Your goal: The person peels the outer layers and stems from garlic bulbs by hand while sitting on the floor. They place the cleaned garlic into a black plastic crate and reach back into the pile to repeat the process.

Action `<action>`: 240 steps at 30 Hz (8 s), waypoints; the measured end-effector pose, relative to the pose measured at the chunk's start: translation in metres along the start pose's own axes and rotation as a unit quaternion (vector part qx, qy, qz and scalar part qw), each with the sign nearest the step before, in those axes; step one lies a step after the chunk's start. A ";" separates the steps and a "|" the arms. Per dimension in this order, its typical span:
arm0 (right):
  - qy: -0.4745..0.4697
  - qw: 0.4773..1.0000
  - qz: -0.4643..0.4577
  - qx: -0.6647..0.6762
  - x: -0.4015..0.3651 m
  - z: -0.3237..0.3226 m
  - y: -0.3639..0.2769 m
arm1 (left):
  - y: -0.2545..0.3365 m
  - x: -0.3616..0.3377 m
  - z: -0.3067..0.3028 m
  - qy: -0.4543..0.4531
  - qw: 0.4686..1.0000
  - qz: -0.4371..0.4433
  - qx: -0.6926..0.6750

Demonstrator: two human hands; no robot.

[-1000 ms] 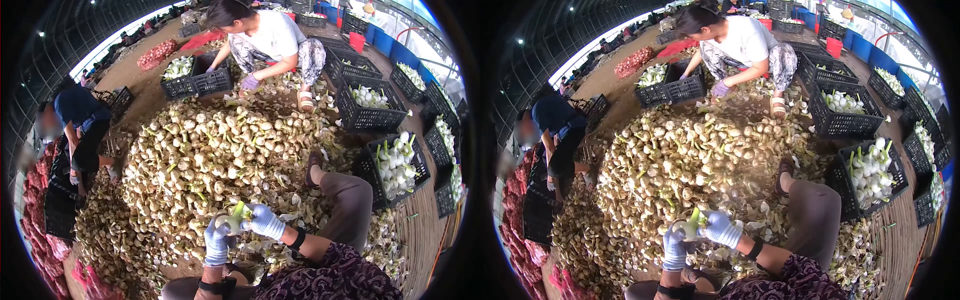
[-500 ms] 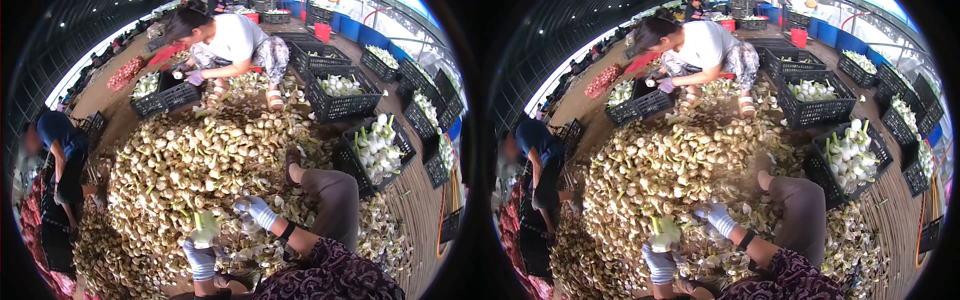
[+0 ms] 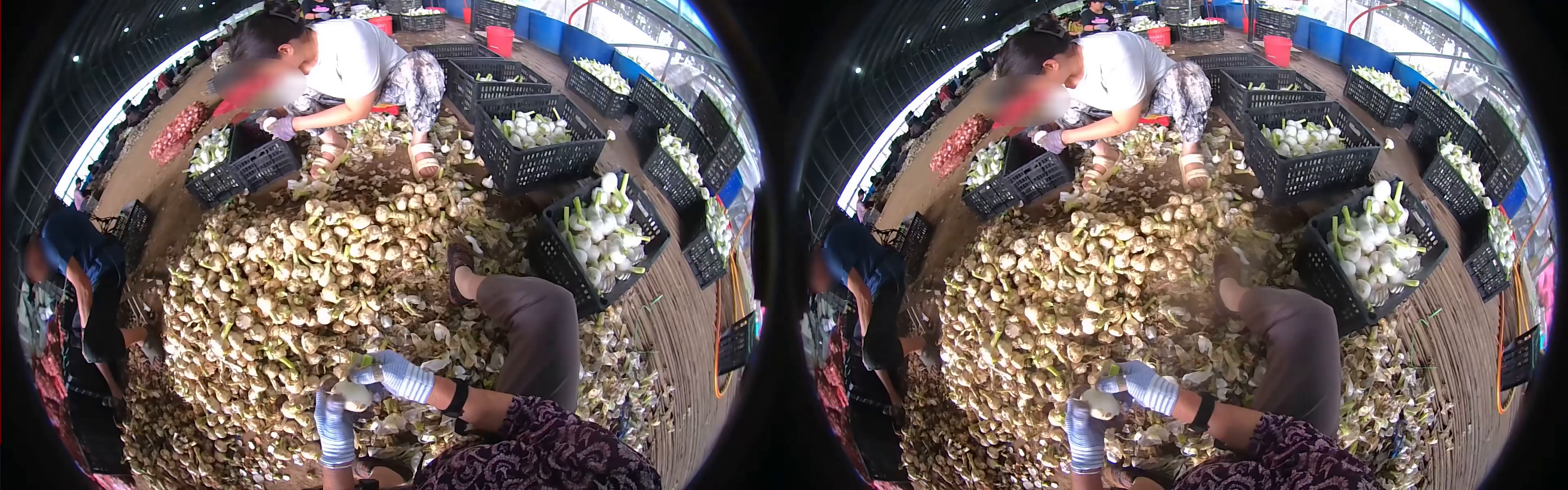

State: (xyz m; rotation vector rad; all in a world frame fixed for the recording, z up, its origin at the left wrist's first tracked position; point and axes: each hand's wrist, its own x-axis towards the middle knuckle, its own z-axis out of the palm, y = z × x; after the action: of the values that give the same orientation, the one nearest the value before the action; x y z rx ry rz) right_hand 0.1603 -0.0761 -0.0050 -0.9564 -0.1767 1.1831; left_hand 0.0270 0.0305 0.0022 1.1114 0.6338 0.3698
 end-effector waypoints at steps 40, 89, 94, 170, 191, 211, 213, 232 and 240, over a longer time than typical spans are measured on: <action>0.097 0.995 0.033 -0.021 0.012 -0.038 0.026 | 0.011 -0.011 -0.002 -0.196 0.967 0.043 0.155; 0.052 0.926 -0.163 0.336 0.019 -0.095 -0.061 | 0.184 -0.098 -0.018 0.176 0.919 0.200 0.292; 0.040 0.958 0.099 -0.266 0.071 0.019 0.074 | 0.162 -0.098 -0.051 0.220 0.947 0.192 0.133; -0.001 0.984 -0.019 -0.175 0.065 0.045 0.076 | 0.025 -0.084 -0.115 0.138 0.967 -0.011 -0.213; 0.032 0.974 0.183 0.133 0.088 0.042 0.082 | 0.028 -0.090 -0.137 0.182 0.917 0.159 -0.317; 0.172 0.972 0.147 -0.057 0.230 -0.014 0.132 | 0.013 -0.068 -0.119 0.123 0.973 -0.153 -0.118; 0.201 0.964 0.162 -0.061 0.260 -0.033 0.150 | 0.008 -0.064 -0.121 0.112 0.980 -0.147 -0.068; -0.099 0.687 -0.042 -0.719 0.113 -0.024 0.142 | 0.041 -0.059 -0.117 0.234 0.957 0.002 -0.174; -0.256 0.425 0.034 -0.867 0.082 -0.024 0.215 | 0.037 -0.057 -0.125 0.256 0.958 -0.013 -0.128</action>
State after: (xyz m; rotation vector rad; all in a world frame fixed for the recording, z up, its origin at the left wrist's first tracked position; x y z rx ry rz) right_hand 0.0567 -0.0082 -0.2008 -2.2794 -2.2562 0.9904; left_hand -0.0952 0.1013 0.0151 0.7564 1.0241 0.7077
